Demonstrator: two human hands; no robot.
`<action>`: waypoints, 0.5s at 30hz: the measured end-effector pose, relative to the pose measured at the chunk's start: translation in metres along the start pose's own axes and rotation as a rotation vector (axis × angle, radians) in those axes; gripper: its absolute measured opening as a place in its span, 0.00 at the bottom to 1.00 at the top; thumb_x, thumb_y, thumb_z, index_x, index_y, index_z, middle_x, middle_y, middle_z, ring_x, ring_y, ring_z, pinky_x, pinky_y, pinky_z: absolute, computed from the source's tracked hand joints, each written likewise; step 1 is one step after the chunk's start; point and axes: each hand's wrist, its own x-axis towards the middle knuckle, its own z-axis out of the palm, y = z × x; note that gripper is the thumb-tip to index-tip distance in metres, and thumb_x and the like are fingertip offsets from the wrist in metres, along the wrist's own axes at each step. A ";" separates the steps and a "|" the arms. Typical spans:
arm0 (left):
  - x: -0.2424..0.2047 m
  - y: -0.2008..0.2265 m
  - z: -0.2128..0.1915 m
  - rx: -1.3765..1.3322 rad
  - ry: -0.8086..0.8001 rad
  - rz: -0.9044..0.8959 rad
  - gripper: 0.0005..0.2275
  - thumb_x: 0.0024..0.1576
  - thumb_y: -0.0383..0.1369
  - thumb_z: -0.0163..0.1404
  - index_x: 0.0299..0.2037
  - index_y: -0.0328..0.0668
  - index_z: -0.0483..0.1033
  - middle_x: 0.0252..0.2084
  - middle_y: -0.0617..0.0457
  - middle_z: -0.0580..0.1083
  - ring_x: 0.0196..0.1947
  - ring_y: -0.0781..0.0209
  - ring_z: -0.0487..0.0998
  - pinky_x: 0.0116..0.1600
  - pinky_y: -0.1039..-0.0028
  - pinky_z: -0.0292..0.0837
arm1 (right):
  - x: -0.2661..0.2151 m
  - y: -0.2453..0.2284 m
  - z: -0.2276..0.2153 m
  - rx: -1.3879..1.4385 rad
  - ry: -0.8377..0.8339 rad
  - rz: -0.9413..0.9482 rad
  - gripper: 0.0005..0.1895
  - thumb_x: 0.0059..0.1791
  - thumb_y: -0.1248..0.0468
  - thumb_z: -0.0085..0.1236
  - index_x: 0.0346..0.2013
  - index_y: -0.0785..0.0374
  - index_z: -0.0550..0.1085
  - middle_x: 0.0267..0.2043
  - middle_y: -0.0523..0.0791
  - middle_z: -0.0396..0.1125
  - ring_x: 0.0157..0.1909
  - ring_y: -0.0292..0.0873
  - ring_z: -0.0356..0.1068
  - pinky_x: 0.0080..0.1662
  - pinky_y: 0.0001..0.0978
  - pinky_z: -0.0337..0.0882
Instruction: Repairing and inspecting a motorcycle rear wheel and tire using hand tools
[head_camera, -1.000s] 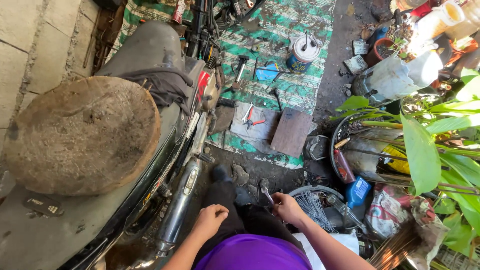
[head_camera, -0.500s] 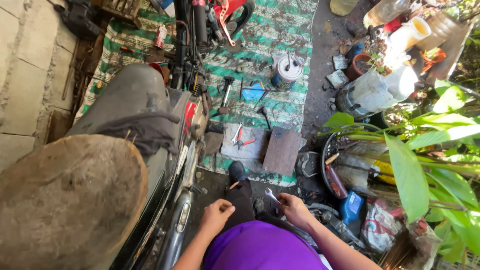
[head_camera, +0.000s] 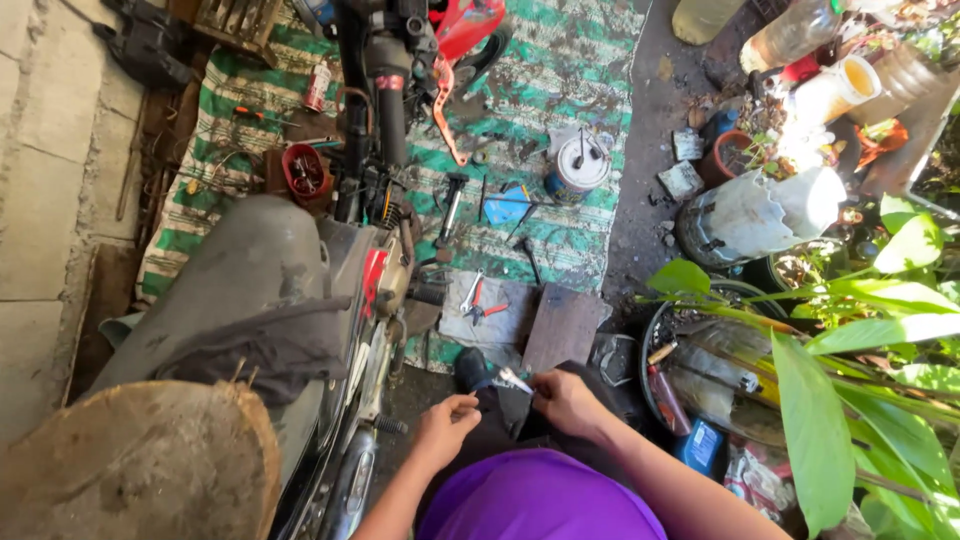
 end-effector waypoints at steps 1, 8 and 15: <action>0.009 0.014 -0.002 0.000 0.002 0.003 0.14 0.58 0.41 0.63 0.54 0.61 0.89 0.50 0.64 0.89 0.49 0.67 0.89 0.58 0.72 0.81 | 0.011 0.000 -0.007 -0.001 0.002 -0.002 0.15 0.44 0.66 0.58 0.43 0.53 0.85 0.31 0.42 0.75 0.34 0.41 0.72 0.41 0.38 0.70; 0.039 0.098 0.022 -0.291 -0.116 0.077 0.16 0.61 0.42 0.61 0.56 0.49 0.87 0.37 0.62 0.83 0.33 0.69 0.83 0.47 0.76 0.79 | 0.033 0.015 -0.051 0.081 -0.134 0.023 0.17 0.46 0.64 0.65 0.50 0.49 0.85 0.37 0.39 0.77 0.39 0.38 0.75 0.45 0.35 0.73; 0.127 0.216 0.045 -0.320 0.005 0.196 0.16 0.61 0.42 0.61 0.57 0.47 0.88 0.38 0.62 0.82 0.35 0.71 0.79 0.46 0.76 0.79 | 0.108 0.034 -0.184 0.270 -0.288 0.017 0.11 0.49 0.69 0.67 0.45 0.54 0.85 0.26 0.35 0.73 0.29 0.30 0.67 0.35 0.29 0.69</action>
